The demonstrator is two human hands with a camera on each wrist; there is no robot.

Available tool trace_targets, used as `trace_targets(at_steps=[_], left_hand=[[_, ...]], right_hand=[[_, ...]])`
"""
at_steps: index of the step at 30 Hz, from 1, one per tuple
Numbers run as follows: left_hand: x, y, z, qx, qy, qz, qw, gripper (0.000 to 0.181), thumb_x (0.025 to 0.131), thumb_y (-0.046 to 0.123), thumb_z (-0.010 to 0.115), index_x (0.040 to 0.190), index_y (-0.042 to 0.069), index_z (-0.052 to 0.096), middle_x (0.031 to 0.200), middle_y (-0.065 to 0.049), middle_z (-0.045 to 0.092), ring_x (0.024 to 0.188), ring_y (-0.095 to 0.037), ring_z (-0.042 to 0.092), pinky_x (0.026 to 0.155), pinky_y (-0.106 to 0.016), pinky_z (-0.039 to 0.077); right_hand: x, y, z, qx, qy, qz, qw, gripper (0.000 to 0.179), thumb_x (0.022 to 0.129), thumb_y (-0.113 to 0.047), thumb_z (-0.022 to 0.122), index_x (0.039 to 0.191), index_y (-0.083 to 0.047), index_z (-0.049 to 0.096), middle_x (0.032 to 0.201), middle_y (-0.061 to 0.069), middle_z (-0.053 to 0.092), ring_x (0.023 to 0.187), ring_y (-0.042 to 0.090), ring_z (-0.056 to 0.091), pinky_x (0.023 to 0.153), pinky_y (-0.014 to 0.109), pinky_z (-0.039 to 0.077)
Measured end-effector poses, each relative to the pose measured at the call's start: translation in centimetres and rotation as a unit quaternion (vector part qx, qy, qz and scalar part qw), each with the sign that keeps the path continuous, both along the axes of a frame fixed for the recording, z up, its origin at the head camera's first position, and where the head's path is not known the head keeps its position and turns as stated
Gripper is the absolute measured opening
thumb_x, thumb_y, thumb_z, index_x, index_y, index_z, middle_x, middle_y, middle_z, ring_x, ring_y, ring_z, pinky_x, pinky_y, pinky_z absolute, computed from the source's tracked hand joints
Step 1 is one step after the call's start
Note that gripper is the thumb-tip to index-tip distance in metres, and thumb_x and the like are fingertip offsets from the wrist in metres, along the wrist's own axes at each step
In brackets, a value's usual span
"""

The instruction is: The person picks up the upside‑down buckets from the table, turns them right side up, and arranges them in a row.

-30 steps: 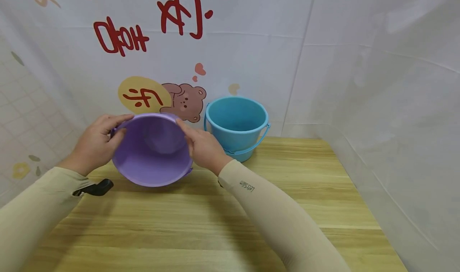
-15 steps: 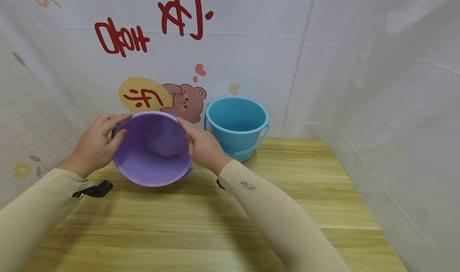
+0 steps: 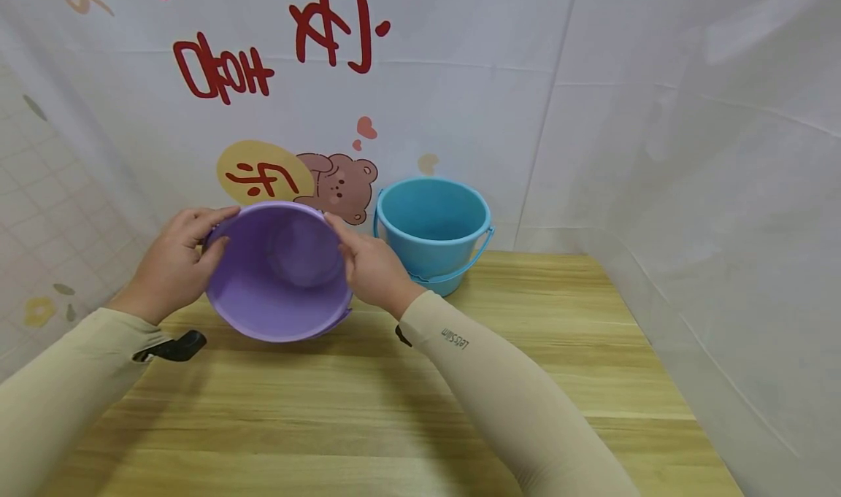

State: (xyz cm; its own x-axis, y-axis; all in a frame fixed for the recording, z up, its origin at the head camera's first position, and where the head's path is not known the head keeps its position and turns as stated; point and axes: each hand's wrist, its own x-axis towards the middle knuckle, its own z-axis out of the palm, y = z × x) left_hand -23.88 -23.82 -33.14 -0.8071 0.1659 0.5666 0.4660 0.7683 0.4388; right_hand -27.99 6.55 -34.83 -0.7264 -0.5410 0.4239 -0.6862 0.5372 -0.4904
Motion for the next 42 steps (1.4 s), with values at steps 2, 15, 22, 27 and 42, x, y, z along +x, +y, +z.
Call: trace_targets(at_steps=[2,15,22,27,42], left_hand=[[0.0,0.0,0.0,0.001,0.004,0.000,1.0000,0.045,0.101,0.002,0.062,0.145,0.009,0.063,0.130,-0.025,0.061,0.124,-0.044,0.052,0.100,-0.060,0.040],[-0.2,-0.1,0.2,0.014,0.030,0.018,0.9993,0.043,0.098,0.000,0.056,0.139,0.008,0.069,0.123,-0.025,0.067,0.115,-0.041,0.060,0.091,-0.056,0.047],[0.1,0.2,0.6,-0.002,0.017,0.038,0.9991,0.044,0.100,0.005,0.056,0.141,0.011,0.068,0.122,-0.022,0.067,0.109,-0.036,0.061,0.081,-0.051,0.048],[0.2,0.3,0.7,-0.005,0.018,0.047,0.9987,0.044,0.100,0.005,0.056,0.141,0.011,0.068,0.120,-0.022,0.067,0.106,-0.035,0.062,0.078,-0.050,0.049],[0.1,0.3,1.3,-0.005,0.009,0.042,0.9991,0.045,0.099,0.003,0.054,0.142,0.009,0.067,0.122,-0.022,0.066,0.102,-0.034,0.061,0.079,-0.048,0.046]], right_hand=[[0.1,0.0,0.1,-0.005,-0.004,0.001,1.0000,0.055,0.111,-0.008,0.044,0.166,-0.013,0.035,0.146,0.017,0.063,0.066,0.018,0.055,0.068,0.028,0.049],[0.2,-0.2,0.4,-0.036,-0.029,-0.003,0.9989,0.053,0.112,-0.011,0.047,0.164,-0.015,0.040,0.145,0.013,0.065,0.064,0.016,0.058,0.063,0.026,0.049],[0.3,0.2,0.1,-0.028,0.003,-0.007,0.9996,0.052,0.112,-0.015,0.048,0.163,-0.011,0.039,0.119,0.014,0.072,0.068,0.016,0.052,0.071,0.029,0.049],[0.4,0.4,-0.3,0.003,0.017,0.006,0.9998,0.061,0.111,-0.020,0.052,0.167,-0.011,0.030,0.072,0.002,0.051,0.062,0.013,0.047,0.064,0.027,0.044],[0.5,0.2,-0.1,0.021,0.025,0.008,0.9995,0.062,0.110,-0.015,0.050,0.167,-0.007,0.027,0.057,-0.002,0.046,0.046,0.009,0.044,0.049,0.022,0.037]])
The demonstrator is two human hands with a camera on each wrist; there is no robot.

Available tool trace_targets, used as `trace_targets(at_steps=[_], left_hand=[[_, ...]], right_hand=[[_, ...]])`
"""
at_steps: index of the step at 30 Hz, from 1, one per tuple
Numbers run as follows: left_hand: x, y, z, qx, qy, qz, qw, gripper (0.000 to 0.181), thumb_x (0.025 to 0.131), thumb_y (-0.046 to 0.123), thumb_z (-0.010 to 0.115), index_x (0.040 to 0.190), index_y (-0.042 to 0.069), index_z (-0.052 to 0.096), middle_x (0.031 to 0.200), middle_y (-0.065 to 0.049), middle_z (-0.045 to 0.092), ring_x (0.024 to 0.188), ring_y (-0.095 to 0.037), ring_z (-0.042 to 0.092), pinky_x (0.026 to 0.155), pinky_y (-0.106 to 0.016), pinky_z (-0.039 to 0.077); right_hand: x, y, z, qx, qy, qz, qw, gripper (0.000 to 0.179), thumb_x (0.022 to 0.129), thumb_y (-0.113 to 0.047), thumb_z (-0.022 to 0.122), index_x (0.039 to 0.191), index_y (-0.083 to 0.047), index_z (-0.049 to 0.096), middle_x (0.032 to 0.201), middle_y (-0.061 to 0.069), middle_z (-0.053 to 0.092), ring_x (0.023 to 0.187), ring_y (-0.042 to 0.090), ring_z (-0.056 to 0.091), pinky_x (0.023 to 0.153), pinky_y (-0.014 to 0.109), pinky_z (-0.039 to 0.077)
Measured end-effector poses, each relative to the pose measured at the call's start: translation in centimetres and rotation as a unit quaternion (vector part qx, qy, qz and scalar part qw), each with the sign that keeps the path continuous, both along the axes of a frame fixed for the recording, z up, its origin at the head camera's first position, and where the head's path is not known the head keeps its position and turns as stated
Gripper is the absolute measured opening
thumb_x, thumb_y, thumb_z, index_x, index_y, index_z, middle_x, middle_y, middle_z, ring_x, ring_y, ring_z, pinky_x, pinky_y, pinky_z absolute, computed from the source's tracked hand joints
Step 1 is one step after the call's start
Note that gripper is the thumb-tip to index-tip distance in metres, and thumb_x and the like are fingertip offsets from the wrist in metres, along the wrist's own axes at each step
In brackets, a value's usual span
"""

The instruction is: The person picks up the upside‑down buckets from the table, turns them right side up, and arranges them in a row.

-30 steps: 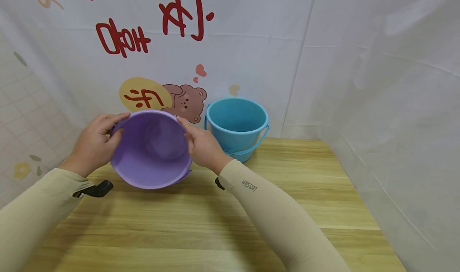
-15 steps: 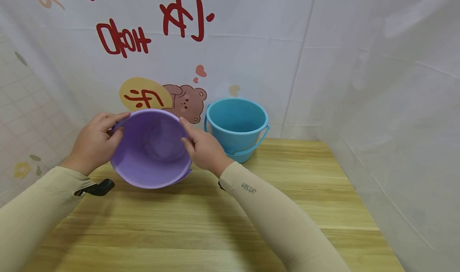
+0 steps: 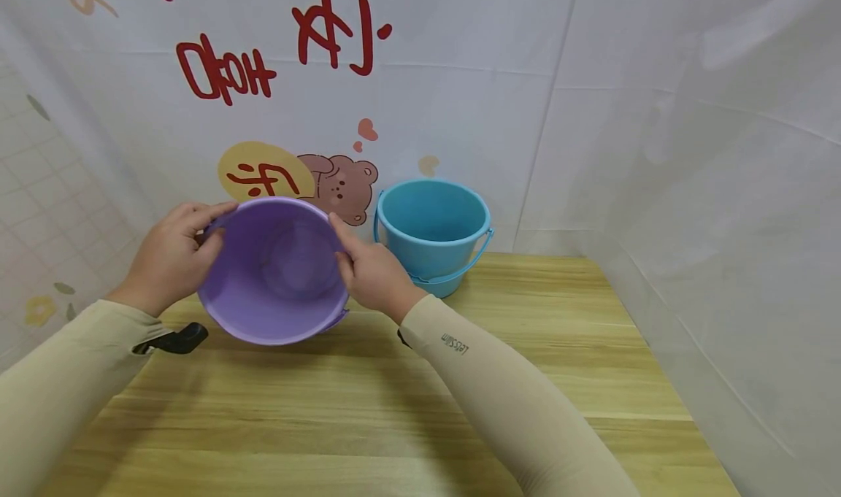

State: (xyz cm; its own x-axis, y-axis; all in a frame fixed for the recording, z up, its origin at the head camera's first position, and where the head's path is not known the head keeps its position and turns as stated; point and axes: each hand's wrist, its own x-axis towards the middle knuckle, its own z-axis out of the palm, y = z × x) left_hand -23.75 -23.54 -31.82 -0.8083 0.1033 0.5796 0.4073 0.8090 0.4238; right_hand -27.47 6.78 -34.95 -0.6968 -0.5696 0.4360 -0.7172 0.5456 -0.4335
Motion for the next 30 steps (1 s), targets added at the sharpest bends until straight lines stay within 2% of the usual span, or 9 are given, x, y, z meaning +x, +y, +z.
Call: trace_targets(at_steps=[6,10,13,20,26,30], left_hand=[[-0.2,-0.2,0.0,0.013,-0.007,-0.007,0.9999,0.042,0.102,0.005,0.057,0.143,0.007,0.066,0.128,-0.023,0.064,0.114,-0.038,0.061,0.089,-0.054,0.049],[-0.1,-0.4,-0.1,0.017,-0.019,-0.011,0.9996,0.042,0.104,0.008,0.059,0.145,0.005,0.063,0.137,-0.025,0.061,0.124,-0.043,0.058,0.099,-0.063,0.049],[-0.1,-0.6,-0.3,0.018,-0.026,-0.013,0.9994,0.044,0.104,0.011,0.059,0.148,0.004,0.060,0.142,-0.028,0.056,0.128,-0.046,0.055,0.102,-0.068,0.047],[0.6,-0.7,-1.0,0.017,-0.030,-0.002,0.9994,0.050,0.103,0.014,0.063,0.152,0.006,0.055,0.138,-0.031,0.050,0.109,-0.046,0.059,0.089,-0.063,0.052],[0.9,-0.8,-1.1,0.006,-0.013,0.008,0.9999,0.049,0.102,0.015,0.063,0.150,0.008,0.059,0.122,-0.025,0.053,0.094,-0.034,0.054,0.072,-0.044,0.048],[0.9,-1.1,-1.0,-0.006,-0.013,0.008,0.9999,0.047,0.102,0.015,0.063,0.149,0.008,0.061,0.115,-0.023,0.057,0.086,-0.029,0.057,0.064,-0.033,0.044]], right_hand=[[0.2,-0.1,0.3,-0.016,0.007,0.002,0.9998,0.061,0.109,-0.013,0.052,0.165,-0.005,0.031,0.055,-0.002,0.046,0.044,0.009,0.044,0.048,0.022,0.037],[0.2,-0.1,0.3,-0.024,-0.010,-0.008,0.9996,0.061,0.110,-0.014,0.052,0.166,-0.007,0.030,0.055,-0.002,0.047,0.044,0.010,0.047,0.047,0.022,0.039],[0.3,-0.1,0.4,-0.034,-0.025,-0.016,0.9990,0.062,0.110,-0.014,0.052,0.167,-0.008,0.029,0.056,0.000,0.050,0.044,0.011,0.049,0.046,0.024,0.042],[0.3,-0.1,0.4,-0.042,-0.029,-0.027,0.9983,0.062,0.109,-0.012,0.052,0.166,-0.008,0.030,0.060,0.003,0.055,0.048,0.011,0.055,0.047,0.024,0.043],[0.3,-0.1,0.5,-0.053,-0.033,-0.030,0.9976,0.061,0.109,-0.013,0.051,0.166,-0.007,0.031,0.060,0.003,0.054,0.047,0.012,0.052,0.047,0.023,0.042],[0.2,0.0,0.5,-0.061,-0.045,-0.034,0.9965,0.061,0.109,-0.013,0.051,0.166,-0.008,0.031,0.061,0.004,0.057,0.047,0.011,0.052,0.047,0.023,0.042]])
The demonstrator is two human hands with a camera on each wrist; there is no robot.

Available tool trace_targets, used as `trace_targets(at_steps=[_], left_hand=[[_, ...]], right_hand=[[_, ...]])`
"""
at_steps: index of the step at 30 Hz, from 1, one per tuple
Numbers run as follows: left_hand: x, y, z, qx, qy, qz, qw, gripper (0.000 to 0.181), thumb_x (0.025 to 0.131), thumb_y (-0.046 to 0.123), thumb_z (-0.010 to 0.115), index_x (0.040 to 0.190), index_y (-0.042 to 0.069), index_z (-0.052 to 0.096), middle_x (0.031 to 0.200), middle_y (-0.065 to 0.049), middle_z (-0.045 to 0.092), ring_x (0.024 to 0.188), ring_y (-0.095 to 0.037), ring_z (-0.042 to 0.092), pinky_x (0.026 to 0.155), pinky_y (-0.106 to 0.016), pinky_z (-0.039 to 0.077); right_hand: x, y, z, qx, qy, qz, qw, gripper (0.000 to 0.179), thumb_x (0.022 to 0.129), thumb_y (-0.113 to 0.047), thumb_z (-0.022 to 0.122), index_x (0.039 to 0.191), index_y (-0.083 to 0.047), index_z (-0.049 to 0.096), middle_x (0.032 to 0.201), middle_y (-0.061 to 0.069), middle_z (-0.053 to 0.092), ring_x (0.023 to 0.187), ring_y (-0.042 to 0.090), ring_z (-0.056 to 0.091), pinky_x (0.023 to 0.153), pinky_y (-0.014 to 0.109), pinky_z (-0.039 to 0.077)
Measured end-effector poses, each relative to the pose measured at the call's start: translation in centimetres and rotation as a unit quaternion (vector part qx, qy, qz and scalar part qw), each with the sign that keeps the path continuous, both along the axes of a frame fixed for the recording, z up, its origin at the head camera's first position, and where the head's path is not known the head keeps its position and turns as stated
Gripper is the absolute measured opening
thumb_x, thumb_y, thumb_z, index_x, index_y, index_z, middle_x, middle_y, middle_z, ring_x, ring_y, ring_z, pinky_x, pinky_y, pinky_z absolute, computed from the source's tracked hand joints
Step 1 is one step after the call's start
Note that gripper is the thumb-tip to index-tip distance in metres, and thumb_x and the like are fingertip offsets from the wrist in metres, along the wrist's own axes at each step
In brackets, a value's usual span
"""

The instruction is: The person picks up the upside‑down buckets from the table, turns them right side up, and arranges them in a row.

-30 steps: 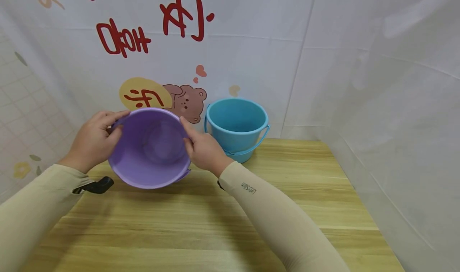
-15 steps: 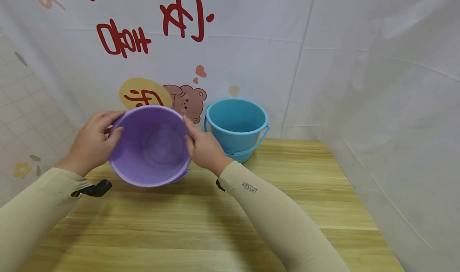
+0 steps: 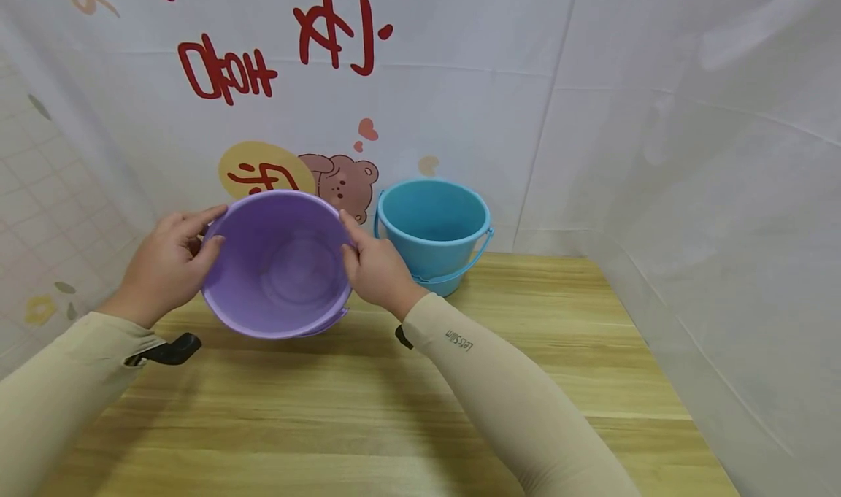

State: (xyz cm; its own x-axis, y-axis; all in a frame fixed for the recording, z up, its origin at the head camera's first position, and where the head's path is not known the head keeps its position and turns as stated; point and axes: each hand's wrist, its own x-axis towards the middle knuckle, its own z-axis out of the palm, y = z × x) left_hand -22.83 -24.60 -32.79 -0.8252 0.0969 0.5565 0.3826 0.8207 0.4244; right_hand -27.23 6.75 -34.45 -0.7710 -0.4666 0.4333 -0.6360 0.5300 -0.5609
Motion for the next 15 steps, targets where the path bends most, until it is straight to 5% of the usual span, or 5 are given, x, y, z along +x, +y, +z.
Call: trace_targets(at_steps=[7,15], left_hand=[[-0.4,0.2,0.3,0.008,-0.016,0.010,0.9998,0.045,0.103,0.014,0.059,0.148,0.008,0.061,0.119,-0.026,0.060,0.088,-0.035,0.063,0.066,-0.038,0.048],[-1.2,0.4,0.5,0.009,-0.013,0.016,0.9997,0.043,0.104,0.013,0.058,0.146,0.012,0.064,0.118,-0.025,0.061,0.091,-0.036,0.062,0.066,-0.040,0.046]], right_hand=[[-0.2,0.2,-0.2,-0.024,-0.009,0.015,0.9995,0.059,0.108,-0.017,0.054,0.164,-0.007,0.036,0.084,0.012,0.075,0.061,0.012,0.066,0.057,0.024,0.051],[-0.2,0.5,-0.2,-0.030,-0.020,0.029,0.9989,0.061,0.108,-0.018,0.055,0.165,-0.008,0.034,0.104,0.014,0.079,0.070,0.016,0.073,0.062,0.024,0.056]])
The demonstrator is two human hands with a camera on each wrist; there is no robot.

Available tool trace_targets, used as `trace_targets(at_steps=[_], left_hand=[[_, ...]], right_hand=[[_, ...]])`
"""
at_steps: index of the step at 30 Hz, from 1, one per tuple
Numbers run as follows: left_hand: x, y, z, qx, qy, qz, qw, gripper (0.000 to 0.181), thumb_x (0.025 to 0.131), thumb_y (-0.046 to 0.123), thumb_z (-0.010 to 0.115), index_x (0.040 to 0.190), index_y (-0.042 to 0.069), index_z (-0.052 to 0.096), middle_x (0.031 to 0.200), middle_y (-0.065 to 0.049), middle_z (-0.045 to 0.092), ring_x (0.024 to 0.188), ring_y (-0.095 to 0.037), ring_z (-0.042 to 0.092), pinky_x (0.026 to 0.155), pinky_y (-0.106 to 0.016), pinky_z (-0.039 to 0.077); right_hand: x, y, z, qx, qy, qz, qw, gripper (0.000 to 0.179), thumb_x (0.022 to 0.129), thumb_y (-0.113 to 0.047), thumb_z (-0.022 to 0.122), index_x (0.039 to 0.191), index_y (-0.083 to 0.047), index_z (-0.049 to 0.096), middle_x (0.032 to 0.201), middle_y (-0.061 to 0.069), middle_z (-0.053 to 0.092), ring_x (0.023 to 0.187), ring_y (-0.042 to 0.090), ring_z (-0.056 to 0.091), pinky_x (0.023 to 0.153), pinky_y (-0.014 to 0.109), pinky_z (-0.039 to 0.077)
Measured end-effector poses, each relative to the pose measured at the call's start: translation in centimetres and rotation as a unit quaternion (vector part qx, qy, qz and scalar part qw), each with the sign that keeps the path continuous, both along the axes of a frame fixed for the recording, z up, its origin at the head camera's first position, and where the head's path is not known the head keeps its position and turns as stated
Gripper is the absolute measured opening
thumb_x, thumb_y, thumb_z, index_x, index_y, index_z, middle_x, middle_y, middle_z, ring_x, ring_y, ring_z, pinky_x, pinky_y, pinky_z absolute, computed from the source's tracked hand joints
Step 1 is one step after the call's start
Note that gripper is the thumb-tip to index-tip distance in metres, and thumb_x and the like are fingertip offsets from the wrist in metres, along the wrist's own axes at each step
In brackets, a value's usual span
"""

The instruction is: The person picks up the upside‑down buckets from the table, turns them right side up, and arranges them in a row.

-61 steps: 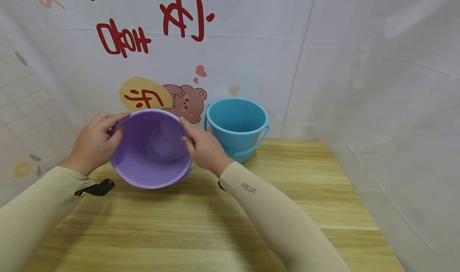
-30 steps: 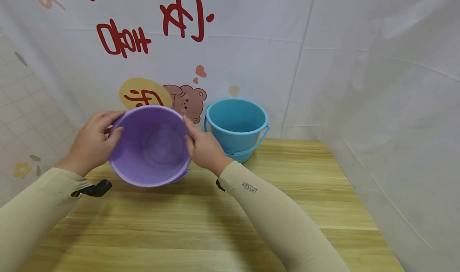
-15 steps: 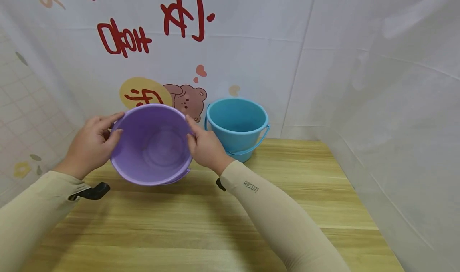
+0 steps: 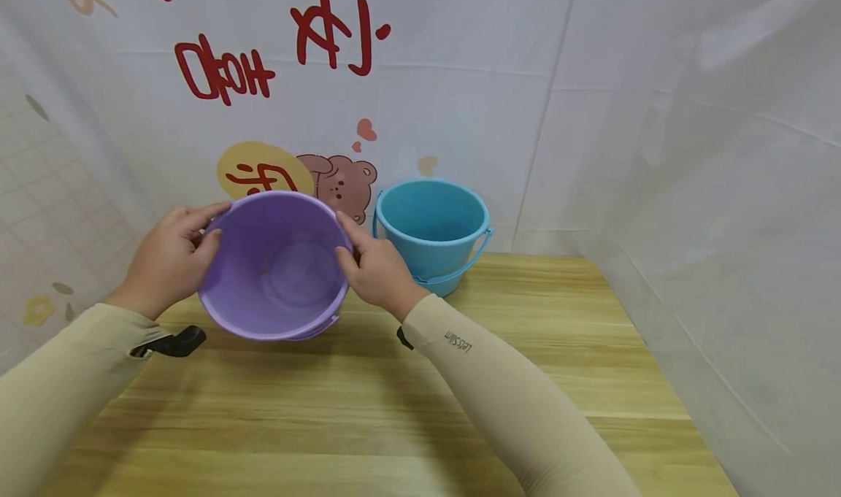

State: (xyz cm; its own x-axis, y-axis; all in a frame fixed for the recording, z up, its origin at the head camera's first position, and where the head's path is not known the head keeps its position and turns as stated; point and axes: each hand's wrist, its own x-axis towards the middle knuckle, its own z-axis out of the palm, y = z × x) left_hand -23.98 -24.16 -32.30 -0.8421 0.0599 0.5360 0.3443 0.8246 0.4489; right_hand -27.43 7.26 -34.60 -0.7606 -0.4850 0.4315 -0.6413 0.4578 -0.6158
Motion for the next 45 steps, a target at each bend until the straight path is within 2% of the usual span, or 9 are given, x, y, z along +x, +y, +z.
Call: trace_targets(at_steps=[4,9,18,23,30,34,40,45], left_hand=[[-0.1,0.0,0.1,-0.001,-0.003,0.002,1.0000,0.043,0.104,0.015,0.057,0.147,0.013,0.063,0.120,-0.026,0.061,0.094,-0.039,0.062,0.067,-0.043,0.047],[0.1,0.0,0.2,-0.007,-0.006,0.003,1.0000,0.044,0.106,0.018,0.057,0.149,0.012,0.061,0.121,-0.026,0.061,0.097,-0.039,0.061,0.070,-0.045,0.047],[0.6,-0.3,-0.5,-0.030,0.012,0.004,0.9995,0.049,0.103,0.020,0.061,0.151,0.008,0.058,0.123,-0.028,0.062,0.090,-0.035,0.058,0.065,-0.044,0.045],[0.7,-0.4,-0.4,-0.027,0.004,0.006,0.9996,0.048,0.103,0.017,0.059,0.151,0.009,0.058,0.124,-0.028,0.064,0.094,-0.037,0.060,0.067,-0.045,0.047],[0.7,-0.2,0.1,-0.023,-0.002,0.006,0.9997,0.046,0.103,0.013,0.055,0.149,0.009,0.061,0.124,-0.027,0.065,0.097,-0.039,0.061,0.071,-0.048,0.048],[0.6,0.0,0.3,-0.021,-0.003,0.002,0.9998,0.045,0.103,0.012,0.055,0.148,0.011,0.062,0.126,-0.026,0.065,0.099,-0.039,0.062,0.071,-0.047,0.048],[0.6,0.0,0.3,-0.025,0.002,0.000,0.9997,0.045,0.103,0.013,0.056,0.148,0.011,0.062,0.128,-0.026,0.064,0.101,-0.040,0.065,0.071,-0.049,0.050],[0.7,0.0,0.2,-0.031,0.005,0.001,0.9995,0.047,0.104,0.016,0.057,0.150,0.009,0.060,0.129,-0.026,0.064,0.096,-0.037,0.063,0.069,-0.047,0.048]], right_hand=[[0.0,-0.3,0.2,0.025,0.029,-0.017,0.9991,0.059,0.107,-0.016,0.054,0.164,-0.006,0.037,0.086,0.011,0.077,0.056,0.010,0.064,0.053,0.024,0.050],[0.1,-0.6,0.3,0.037,0.035,-0.035,0.9981,0.058,0.107,-0.016,0.053,0.162,-0.006,0.038,0.070,0.005,0.068,0.047,0.010,0.056,0.046,0.024,0.046],[0.4,-0.8,0.5,0.028,0.024,-0.054,0.9979,0.058,0.107,-0.017,0.052,0.162,-0.006,0.040,0.064,0.005,0.063,0.044,0.012,0.054,0.045,0.025,0.044],[0.6,-0.8,0.7,0.027,0.016,-0.052,0.9981,0.058,0.106,-0.016,0.052,0.162,-0.006,0.040,0.062,0.003,0.060,0.044,0.012,0.053,0.045,0.024,0.043],[0.6,-0.7,0.8,0.008,0.036,-0.052,0.9980,0.051,0.107,-0.018,0.057,0.155,-0.003,0.050,0.063,0.001,0.062,0.049,0.010,0.052,0.048,0.023,0.041],[0.8,-0.7,0.8,0.020,0.041,-0.047,0.9978,0.053,0.107,-0.017,0.055,0.158,-0.005,0.047,0.065,0.002,0.062,0.049,0.009,0.053,0.049,0.022,0.043],[1.1,-0.8,1.0,0.041,0.045,-0.054,0.9967,0.056,0.107,-0.016,0.050,0.161,-0.008,0.043,0.058,0.001,0.052,0.044,0.011,0.047,0.046,0.023,0.040],[1.1,-0.9,1.1,0.051,0.052,-0.065,0.9952,0.054,0.107,-0.016,0.049,0.160,-0.006,0.044,0.057,0.000,0.050,0.043,0.011,0.047,0.046,0.024,0.040]])
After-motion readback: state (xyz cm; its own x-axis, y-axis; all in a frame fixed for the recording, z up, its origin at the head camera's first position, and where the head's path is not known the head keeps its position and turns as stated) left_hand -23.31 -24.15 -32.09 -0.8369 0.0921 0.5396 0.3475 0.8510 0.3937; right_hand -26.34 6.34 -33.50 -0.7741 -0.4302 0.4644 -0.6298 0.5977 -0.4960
